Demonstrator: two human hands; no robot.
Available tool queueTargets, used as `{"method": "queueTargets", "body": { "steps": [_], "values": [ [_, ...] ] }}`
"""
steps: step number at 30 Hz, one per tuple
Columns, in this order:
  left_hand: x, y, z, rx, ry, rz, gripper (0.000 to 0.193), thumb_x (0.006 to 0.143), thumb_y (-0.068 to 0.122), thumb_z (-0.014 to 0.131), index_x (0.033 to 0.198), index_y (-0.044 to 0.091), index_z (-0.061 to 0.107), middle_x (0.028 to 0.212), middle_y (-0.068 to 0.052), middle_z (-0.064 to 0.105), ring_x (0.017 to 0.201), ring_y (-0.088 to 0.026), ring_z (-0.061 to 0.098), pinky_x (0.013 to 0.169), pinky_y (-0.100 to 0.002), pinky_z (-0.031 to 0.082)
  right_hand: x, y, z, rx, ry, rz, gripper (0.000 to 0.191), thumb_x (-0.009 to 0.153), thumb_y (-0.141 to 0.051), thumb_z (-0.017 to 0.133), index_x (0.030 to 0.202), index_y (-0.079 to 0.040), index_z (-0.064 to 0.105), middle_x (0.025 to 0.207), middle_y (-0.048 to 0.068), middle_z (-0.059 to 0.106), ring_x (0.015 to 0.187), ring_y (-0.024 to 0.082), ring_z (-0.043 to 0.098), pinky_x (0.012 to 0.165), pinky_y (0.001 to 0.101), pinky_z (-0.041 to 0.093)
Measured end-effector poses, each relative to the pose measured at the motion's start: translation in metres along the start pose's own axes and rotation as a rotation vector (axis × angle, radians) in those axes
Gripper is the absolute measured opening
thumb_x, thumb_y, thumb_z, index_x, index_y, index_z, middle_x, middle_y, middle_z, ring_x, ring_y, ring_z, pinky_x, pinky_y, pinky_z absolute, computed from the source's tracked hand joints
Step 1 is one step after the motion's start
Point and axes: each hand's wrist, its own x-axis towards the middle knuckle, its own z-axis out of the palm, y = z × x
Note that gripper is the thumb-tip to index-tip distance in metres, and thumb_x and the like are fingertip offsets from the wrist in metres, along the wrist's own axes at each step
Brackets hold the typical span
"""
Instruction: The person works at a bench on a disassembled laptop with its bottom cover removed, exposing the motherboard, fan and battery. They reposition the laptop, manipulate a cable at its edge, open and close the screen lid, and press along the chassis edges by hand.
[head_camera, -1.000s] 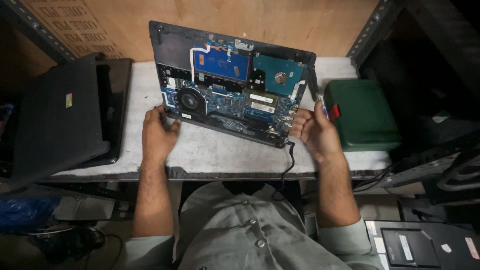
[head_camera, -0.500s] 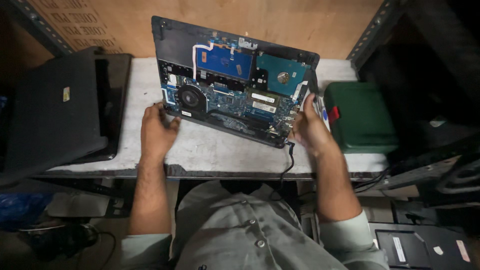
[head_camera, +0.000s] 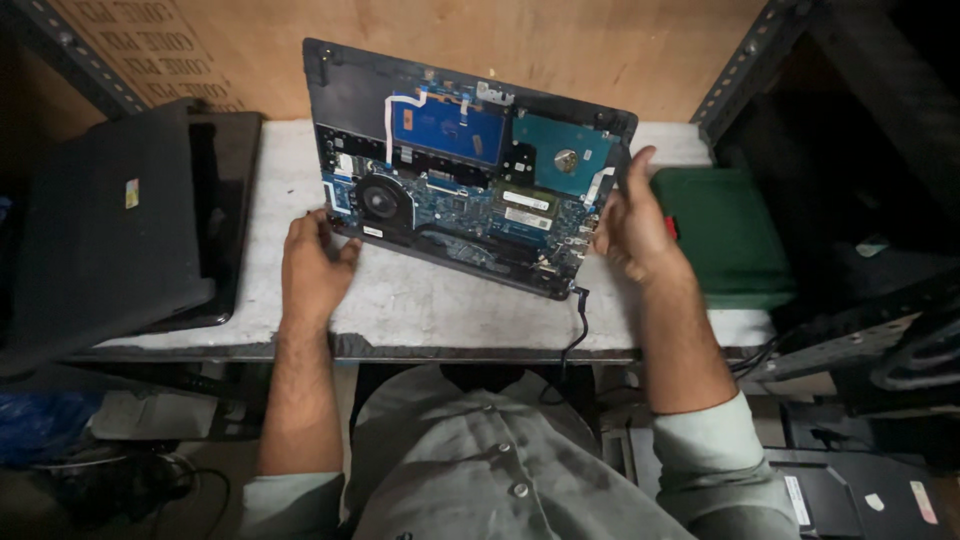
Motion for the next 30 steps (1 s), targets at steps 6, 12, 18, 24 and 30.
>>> {"method": "queueTargets", "body": {
  "steps": [6, 12, 18, 24, 30],
  "values": [
    [0.001, -0.001, 0.0, 0.017, 0.013, 0.028, 0.048, 0.081, 0.005, 0.082, 0.123, -0.005, 0.062, 0.113, -0.02, 0.063, 0.098, -0.031, 0.064, 0.084, -0.039, 0.055, 0.004, 0.013, -0.02, 0.337, -0.234, -0.051, 0.115, 0.084, -0.089, 0.018, 0.104, 0.011, 0.072, 0.1, 0.02, 0.076, 0.088, 0.028, 0.071, 0.087, 0.0344, 0.054],
    [0.0, 0.006, -0.002, -0.003, 0.003, 0.008, 0.049, 0.082, 0.005, 0.081, 0.126, -0.005, 0.062, 0.115, -0.02, 0.063, 0.1, -0.032, 0.064, 0.087, -0.039, 0.054, -0.005, 0.005, -0.018, 0.459, -0.396, -0.244, 0.12, 0.096, -0.091, 0.017, 0.104, 0.016, 0.071, 0.096, 0.021, 0.074, 0.09, 0.03, 0.067, 0.087, 0.0373, 0.051],
    [0.0, 0.01, -0.005, 0.015, -0.029, -0.044, 0.049, 0.082, 0.004, 0.081, 0.126, -0.005, 0.062, 0.116, -0.02, 0.062, 0.103, -0.031, 0.063, 0.089, -0.039, 0.053, -0.014, -0.003, -0.009, 0.469, -0.391, -0.275, 0.119, 0.094, -0.088, 0.015, 0.114, 0.015, 0.069, 0.104, 0.023, 0.073, 0.1, 0.033, 0.068, 0.099, 0.042, 0.052],
    [0.0, 0.008, -0.004, -0.018, 0.002, 0.01, 0.051, 0.082, 0.004, 0.081, 0.128, -0.005, 0.061, 0.116, -0.019, 0.062, 0.102, -0.03, 0.064, 0.087, -0.038, 0.054, -0.025, -0.011, 0.004, 0.558, -0.395, -0.355, 0.118, 0.095, -0.084, 0.019, 0.134, 0.02, 0.059, 0.125, 0.03, 0.068, 0.113, 0.035, 0.067, 0.111, 0.0429, 0.048],
    [0.0, 0.005, -0.003, 0.006, -0.012, -0.034, 0.049, 0.081, 0.004, 0.082, 0.125, -0.005, 0.062, 0.113, -0.018, 0.063, 0.097, -0.03, 0.064, 0.084, -0.039, 0.054, -0.033, -0.016, 0.011, 0.659, -0.393, -0.415, 0.118, 0.098, -0.084, 0.021, 0.138, 0.022, 0.054, 0.128, 0.034, 0.066, 0.112, 0.036, 0.067, 0.109, 0.0424, 0.049]
  ]
}}
